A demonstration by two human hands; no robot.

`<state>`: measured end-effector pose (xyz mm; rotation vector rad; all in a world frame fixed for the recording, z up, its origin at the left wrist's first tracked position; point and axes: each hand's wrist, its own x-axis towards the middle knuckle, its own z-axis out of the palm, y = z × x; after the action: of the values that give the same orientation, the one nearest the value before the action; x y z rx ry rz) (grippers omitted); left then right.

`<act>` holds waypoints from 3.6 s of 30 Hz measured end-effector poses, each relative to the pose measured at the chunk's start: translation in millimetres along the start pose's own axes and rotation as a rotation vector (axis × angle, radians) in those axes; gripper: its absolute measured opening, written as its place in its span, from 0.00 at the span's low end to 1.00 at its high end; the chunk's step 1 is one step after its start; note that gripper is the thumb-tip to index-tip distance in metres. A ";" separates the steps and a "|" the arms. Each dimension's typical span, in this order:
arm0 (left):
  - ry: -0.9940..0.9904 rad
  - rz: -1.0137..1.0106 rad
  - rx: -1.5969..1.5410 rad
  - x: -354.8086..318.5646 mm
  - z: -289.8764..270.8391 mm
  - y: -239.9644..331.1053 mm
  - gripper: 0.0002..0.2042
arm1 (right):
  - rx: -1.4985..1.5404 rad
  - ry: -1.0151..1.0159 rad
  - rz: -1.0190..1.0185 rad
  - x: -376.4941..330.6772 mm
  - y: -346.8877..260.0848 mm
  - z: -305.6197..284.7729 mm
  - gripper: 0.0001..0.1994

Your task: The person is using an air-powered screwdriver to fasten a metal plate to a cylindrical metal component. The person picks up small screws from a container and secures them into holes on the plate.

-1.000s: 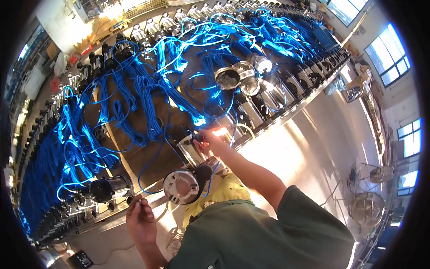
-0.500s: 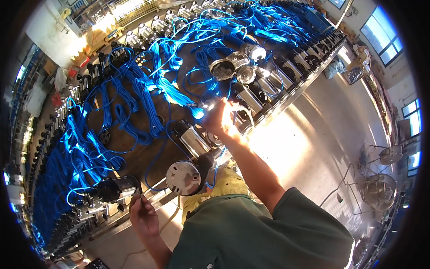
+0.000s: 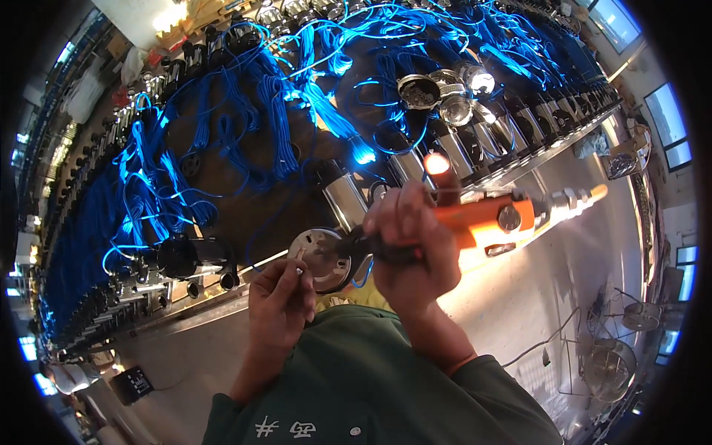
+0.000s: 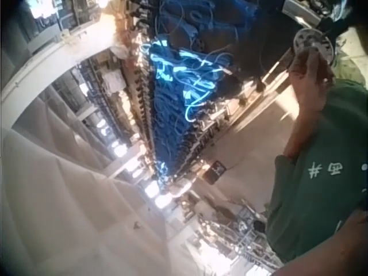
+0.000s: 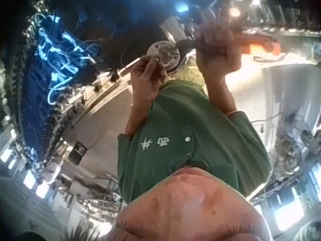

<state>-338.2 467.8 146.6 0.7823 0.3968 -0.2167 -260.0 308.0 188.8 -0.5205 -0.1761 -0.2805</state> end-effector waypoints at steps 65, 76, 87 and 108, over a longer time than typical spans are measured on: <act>-0.105 0.269 1.085 10.7 -14.6 -21.0 0.27 | -0.540 -0.475 0.137 -29.1 14.1 -59.6 0.15; 0.168 0.644 1.355 29.9 -53.3 -44.1 0.55 | -0.901 -0.639 0.201 -29.1 13.9 -45.3 0.12; 0.137 0.664 1.258 35.3 -56.9 -44.4 0.50 | -0.934 -0.640 0.226 -26.3 17.2 -39.9 0.12; 0.112 0.752 1.153 33.2 -60.6 -38.1 0.42 | -0.960 -0.578 0.221 -27.1 24.5 -42.6 0.15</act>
<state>-336.9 483.7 69.3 2.0193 0.0175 0.3570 -274.1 312.4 134.7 -1.5628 -0.5489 0.0322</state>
